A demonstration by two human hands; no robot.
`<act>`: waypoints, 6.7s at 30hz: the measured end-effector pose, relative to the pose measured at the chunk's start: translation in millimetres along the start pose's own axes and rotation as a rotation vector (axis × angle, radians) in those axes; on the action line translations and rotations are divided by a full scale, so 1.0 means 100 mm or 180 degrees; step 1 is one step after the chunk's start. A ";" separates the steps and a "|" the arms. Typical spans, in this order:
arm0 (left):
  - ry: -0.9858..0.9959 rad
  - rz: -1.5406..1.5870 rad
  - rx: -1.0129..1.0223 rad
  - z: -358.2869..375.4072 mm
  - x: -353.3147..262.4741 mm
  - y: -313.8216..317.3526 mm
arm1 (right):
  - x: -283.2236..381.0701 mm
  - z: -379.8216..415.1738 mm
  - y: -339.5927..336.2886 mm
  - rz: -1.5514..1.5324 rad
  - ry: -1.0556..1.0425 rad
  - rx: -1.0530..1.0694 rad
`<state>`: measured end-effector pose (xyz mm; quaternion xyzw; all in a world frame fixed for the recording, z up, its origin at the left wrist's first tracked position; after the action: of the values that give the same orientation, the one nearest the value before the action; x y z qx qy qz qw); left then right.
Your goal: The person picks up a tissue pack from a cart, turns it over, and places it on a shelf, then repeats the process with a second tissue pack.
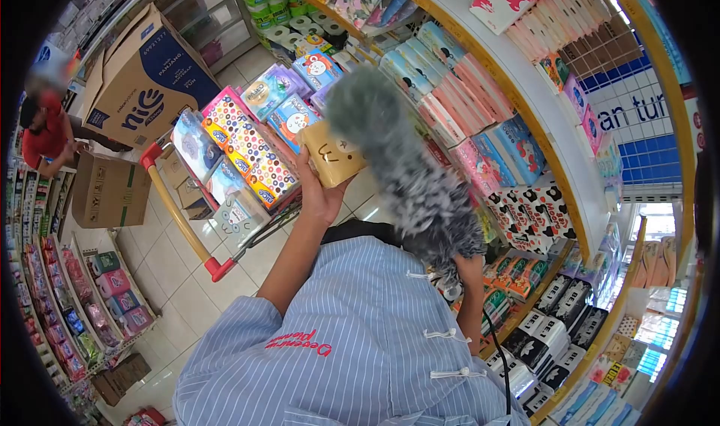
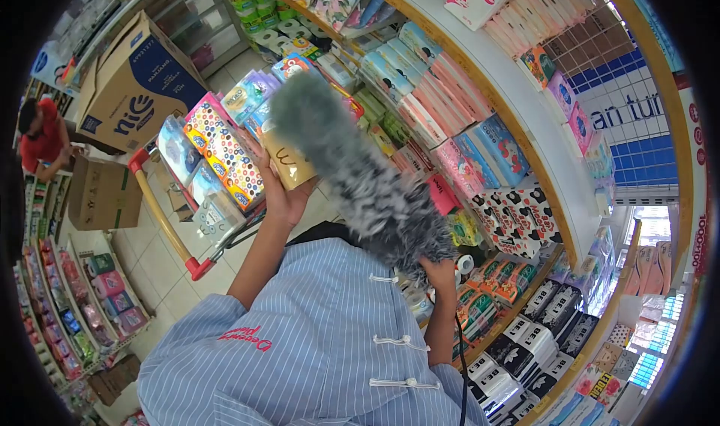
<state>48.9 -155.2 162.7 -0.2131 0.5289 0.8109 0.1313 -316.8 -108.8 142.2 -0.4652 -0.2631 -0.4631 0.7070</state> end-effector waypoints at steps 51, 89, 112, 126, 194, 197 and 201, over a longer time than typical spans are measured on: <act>0.2393 -0.4942 0.0326 -0.05 -0.36 0.03 | -0.01 0.05 -0.13 0.0863 -0.0445 -0.0131; 0.0066 0.0840 0.0301 -0.06 -0.03 0.17 | 0.25 -0.03 0.22 -0.0003 -0.0740 -0.0639; -0.0673 0.0330 -0.0167 0.26 0.13 -0.36 | 0.79 -0.97 0.94 0.0294 -0.1457 0.0030; -0.0218 -0.0718 -0.0516 0.57 0.04 -0.32 | 1.45 -1.96 2.49 0.0277 -0.2420 0.1209; -0.0710 -0.3299 0.8240 2.76 6.25 5.93 | -0.97 1.47 -2.01 -0.3881 -0.1676 -0.4368; -0.0606 -0.3382 0.8265 2.78 6.25 5.94 | -0.96 1.45 -2.05 -0.3900 -0.1665 -0.4380; -0.0873 -0.2929 0.8420 2.74 6.32 5.94 | -0.96 1.40 -2.09 -0.3943 -0.1707 -0.4301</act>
<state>-820.9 -153.6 429.2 -0.0057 0.7569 -0.3802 0.5315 -538.3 27.9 211.4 -0.6439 -0.2929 -0.6871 -0.1658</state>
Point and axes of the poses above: each hand's wrist, its own z-axis away from the middle knuckle, its own y-axis out of the palm, x = y × z, the point moved 1 cm from there along -z, towards the middle knuckle, and after that the axes turned 4 degrees about -z, right-handed, at the moved point
